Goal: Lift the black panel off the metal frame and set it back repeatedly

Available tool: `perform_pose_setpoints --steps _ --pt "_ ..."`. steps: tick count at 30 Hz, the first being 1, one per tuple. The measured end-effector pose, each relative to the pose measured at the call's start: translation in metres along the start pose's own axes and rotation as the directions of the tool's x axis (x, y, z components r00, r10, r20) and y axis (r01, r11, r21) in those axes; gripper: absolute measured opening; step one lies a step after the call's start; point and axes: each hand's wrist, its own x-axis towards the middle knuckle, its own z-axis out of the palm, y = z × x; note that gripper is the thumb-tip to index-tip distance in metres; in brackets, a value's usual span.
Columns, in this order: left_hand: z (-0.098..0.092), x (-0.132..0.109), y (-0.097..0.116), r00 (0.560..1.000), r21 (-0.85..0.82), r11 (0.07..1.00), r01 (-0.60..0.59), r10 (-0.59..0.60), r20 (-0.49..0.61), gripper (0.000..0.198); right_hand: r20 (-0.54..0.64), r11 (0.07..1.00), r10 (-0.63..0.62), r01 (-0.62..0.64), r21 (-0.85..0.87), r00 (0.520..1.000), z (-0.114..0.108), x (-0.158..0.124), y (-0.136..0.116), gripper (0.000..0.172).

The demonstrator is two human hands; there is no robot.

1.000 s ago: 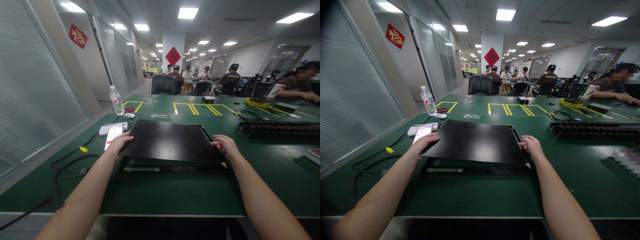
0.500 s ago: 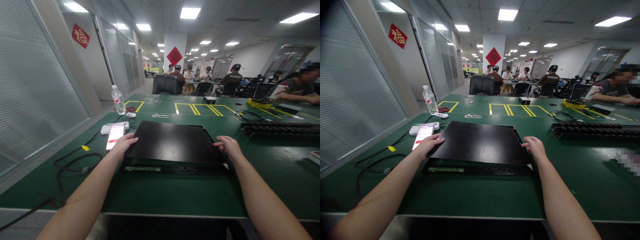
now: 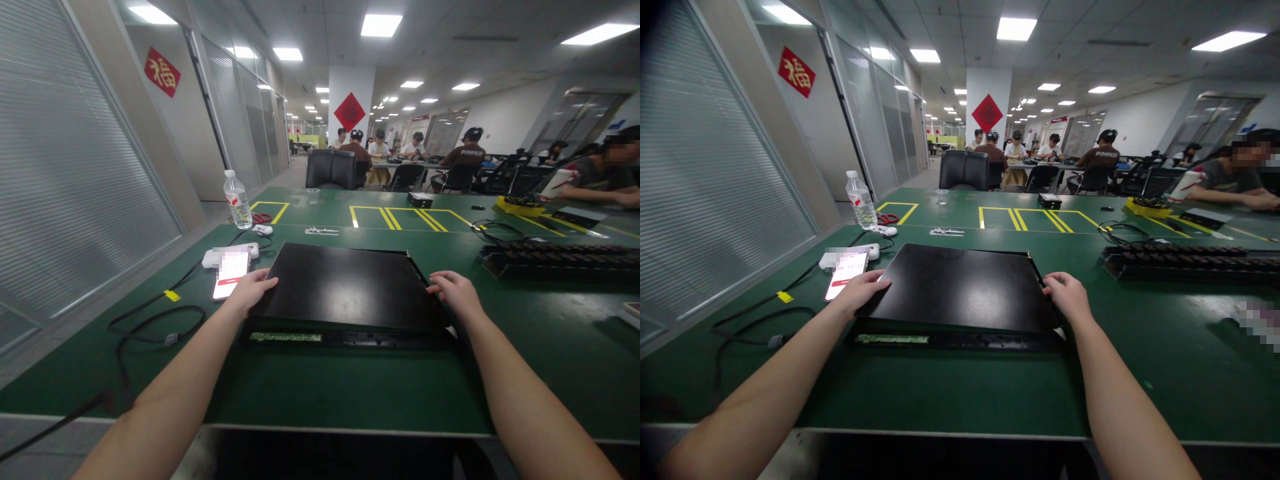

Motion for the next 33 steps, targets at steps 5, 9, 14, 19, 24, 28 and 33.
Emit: perform_pose_setpoints --steps 5,9,14,19,24,28,33 --pt "-0.001 0.004 -0.004 1.000 0.093 0.996 -0.017 0.017 -0.003 0.029 -0.024 0.983 -0.021 0.016 -0.183 0.999 0.001 -0.003 -0.006 0.030" --pt "-0.001 0.007 -0.007 0.999 0.137 0.990 -0.038 0.039 -0.002 0.030 -0.035 0.960 -0.007 -0.003 -0.279 0.999 0.001 -0.008 -0.015 0.028" --pt "-0.001 0.010 -0.012 0.993 0.215 0.971 -0.106 0.112 -0.018 0.031 -0.027 0.948 0.004 -0.012 -0.319 1.000 0.002 -0.012 -0.019 0.031" --pt "-0.004 0.016 -0.018 0.985 0.286 0.945 -0.161 0.170 -0.008 0.036 -0.007 0.917 -0.052 0.045 -0.395 0.999 0.002 -0.011 -0.018 0.028" --pt "-0.005 0.017 -0.019 0.985 0.329 0.930 -0.161 0.172 -0.005 0.032 0.015 0.897 -0.098 0.095 -0.431 0.995 0.001 -0.009 -0.015 0.027" --pt "-0.005 0.016 -0.016 0.982 0.363 0.916 -0.170 0.190 -0.020 0.032 0.019 0.892 -0.123 0.119 -0.436 0.992 0.001 -0.008 -0.013 0.028" --pt "-0.006 0.018 -0.018 0.978 0.355 0.915 -0.193 0.207 -0.003 0.033 0.019 0.885 -0.120 0.116 -0.451 0.993 0.001 -0.008 -0.014 0.028"
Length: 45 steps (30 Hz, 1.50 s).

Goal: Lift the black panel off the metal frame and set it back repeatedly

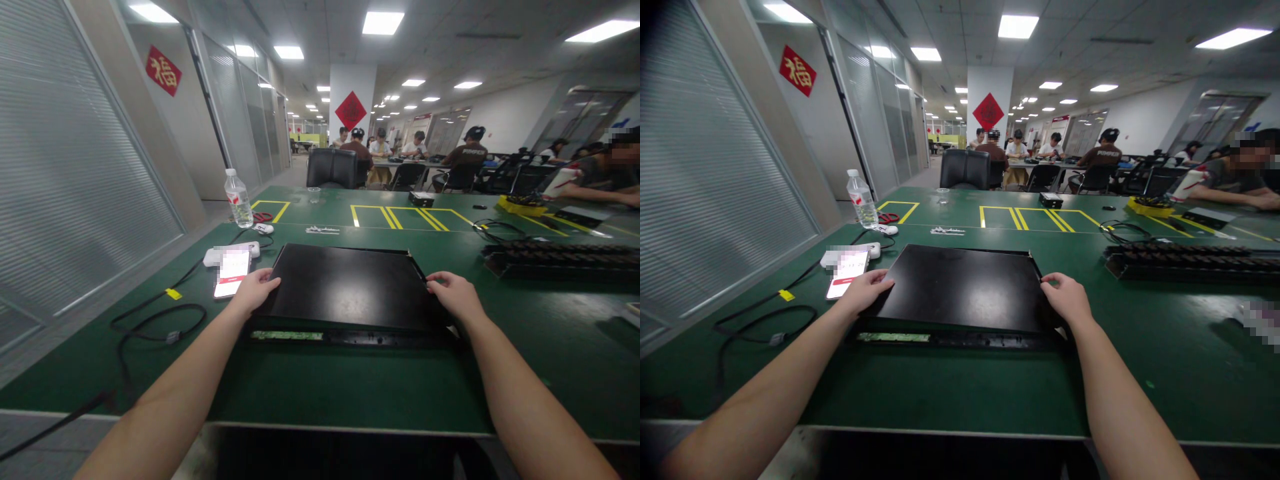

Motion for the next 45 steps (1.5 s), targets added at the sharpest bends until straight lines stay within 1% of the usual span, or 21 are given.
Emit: perform_pose_setpoints --steps 5,13,23,26,32,39,45 --pt "0.000 0.003 -0.004 1.000 0.035 0.999 -0.028 0.028 0.001 0.035 0.003 1.000 -0.012 0.012 -0.029 1.000 -0.001 -0.001 -0.002 0.025" --pt "0.001 0.000 0.002 1.000 0.074 0.997 -0.010 0.011 -0.010 0.032 0.016 0.999 -0.004 0.004 -0.047 1.000 -0.003 -0.001 -0.003 0.027" --pt "0.001 0.001 -0.002 1.000 0.066 0.998 -0.016 0.017 -0.015 0.036 0.007 0.999 -0.020 0.020 -0.042 1.000 -0.001 0.000 0.000 0.026" --pt "0.001 0.002 -0.002 0.999 0.094 0.995 -0.019 0.022 -0.024 0.037 0.011 0.999 -0.012 0.012 -0.040 1.000 -0.001 0.000 0.000 0.025" --pt "0.001 0.000 0.002 0.999 0.194 0.981 -0.013 0.023 -0.048 0.031 -0.006 0.999 -0.016 0.016 -0.039 1.000 -0.001 -0.001 0.000 0.024" --pt "0.002 -0.005 0.008 0.998 0.137 0.991 0.006 0.002 -0.058 0.031 -0.003 0.999 -0.020 0.020 -0.028 1.000 -0.001 0.000 0.001 0.024" --pt "0.002 -0.009 0.013 0.998 0.155 0.988 0.017 -0.006 -0.068 0.029 0.006 1.000 -0.013 0.013 -0.025 1.000 -0.001 0.001 0.003 0.026"
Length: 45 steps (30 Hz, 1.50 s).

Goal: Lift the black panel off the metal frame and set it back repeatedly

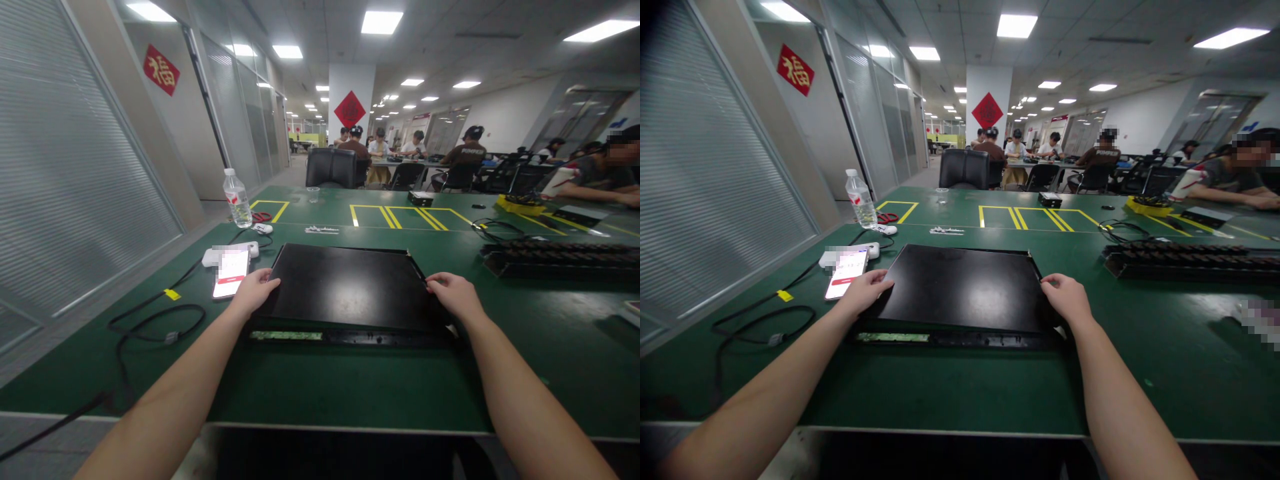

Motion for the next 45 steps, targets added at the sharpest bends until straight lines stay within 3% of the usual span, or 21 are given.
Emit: perform_pose_setpoints --steps 26,36,45 --pt "0.0010 0.0043 -0.0066 1.000 -0.007 1.000 -0.011 0.011 0.014 0.030 -0.007 1.000 0.018 -0.018 0.015 1.000 -0.0004 0.0003 -0.0010 0.023" --pt "-0.0006 0.0005 -0.0011 0.998 -0.176 0.982 0.064 -0.062 0.014 0.028 0.035 0.998 0.054 -0.054 0.019 0.998 -0.0010 0.0005 0.0003 0.024" --pt "-0.0007 0.0023 -0.0021 0.997 -0.182 0.981 0.067 -0.070 -0.011 0.029 0.031 0.998 0.050 -0.051 0.033 0.998 0.0005 0.0027 0.0013 0.026"
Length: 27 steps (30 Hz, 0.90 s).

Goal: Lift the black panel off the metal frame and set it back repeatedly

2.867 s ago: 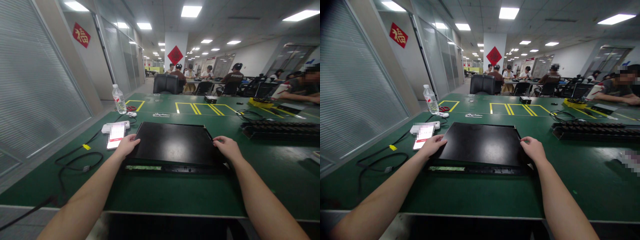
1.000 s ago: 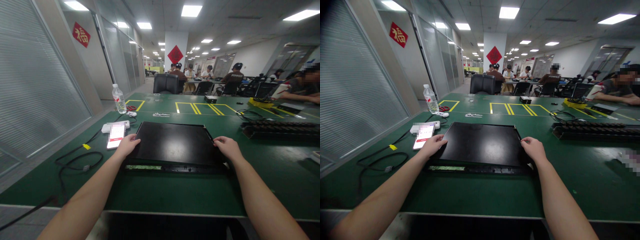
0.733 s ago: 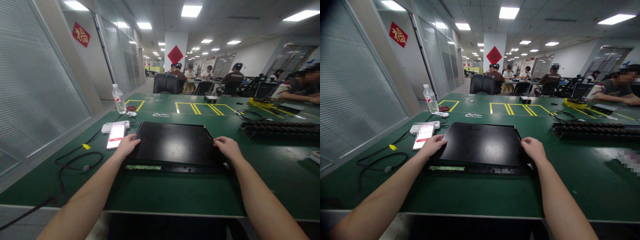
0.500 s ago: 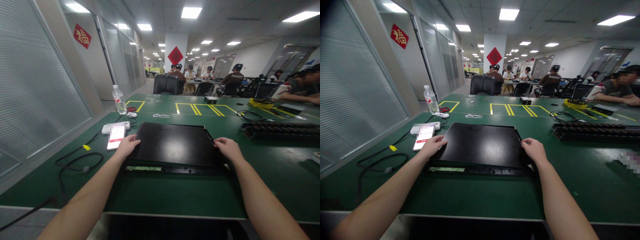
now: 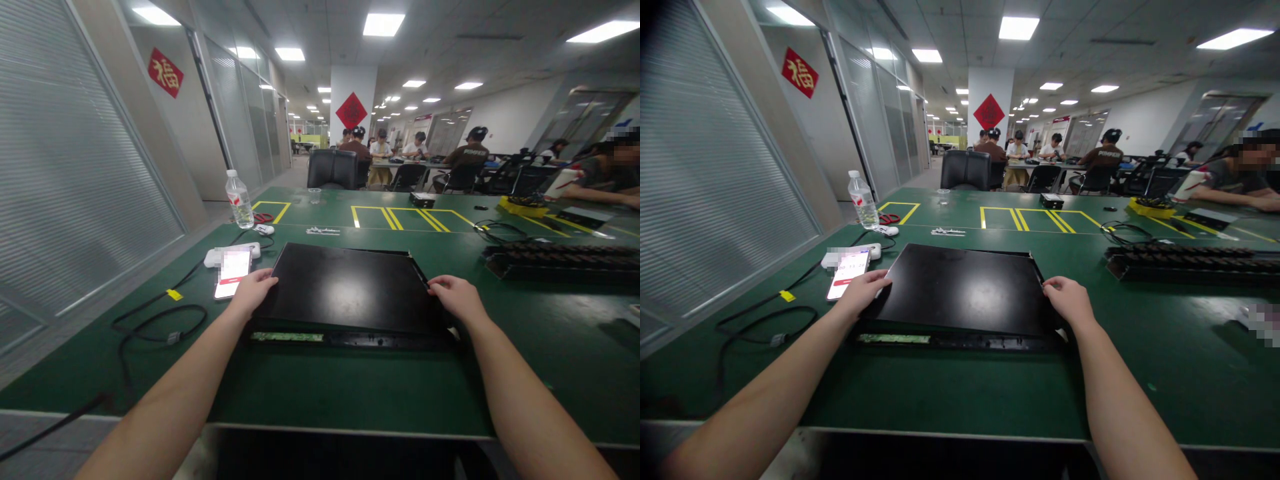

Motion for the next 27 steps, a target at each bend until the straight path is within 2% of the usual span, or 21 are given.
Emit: perform_pose_setpoints --steps 4,21,24,27 --pt "-0.0005 -0.0010 0.0011 1.000 0.020 1.000 -0.003 0.003 -0.006 0.026 0.012 1.000 0.025 -0.025 0.016 1.000 -0.0007 -0.0015 -0.0014 0.027" --pt "-0.0033 0.0045 -0.0051 1.000 0.006 1.000 -0.023 0.023 0.015 0.037 0.027 0.999 0.046 -0.046 0.020 0.999 -0.0025 -0.0023 -0.0030 0.027" --pt "-0.0036 0.0042 -0.0038 0.999 0.077 0.997 -0.033 0.033 0.005 0.037 0.030 0.998 0.050 -0.051 0.034 0.998 -0.0029 -0.0038 -0.0050 0.027" --pt "-0.0042 0.0051 -0.0041 0.996 0.206 0.974 -0.094 0.092 0.020 0.034 0.017 0.999 0.041 -0.041 0.035 0.999 -0.0032 -0.0040 -0.0062 0.025"
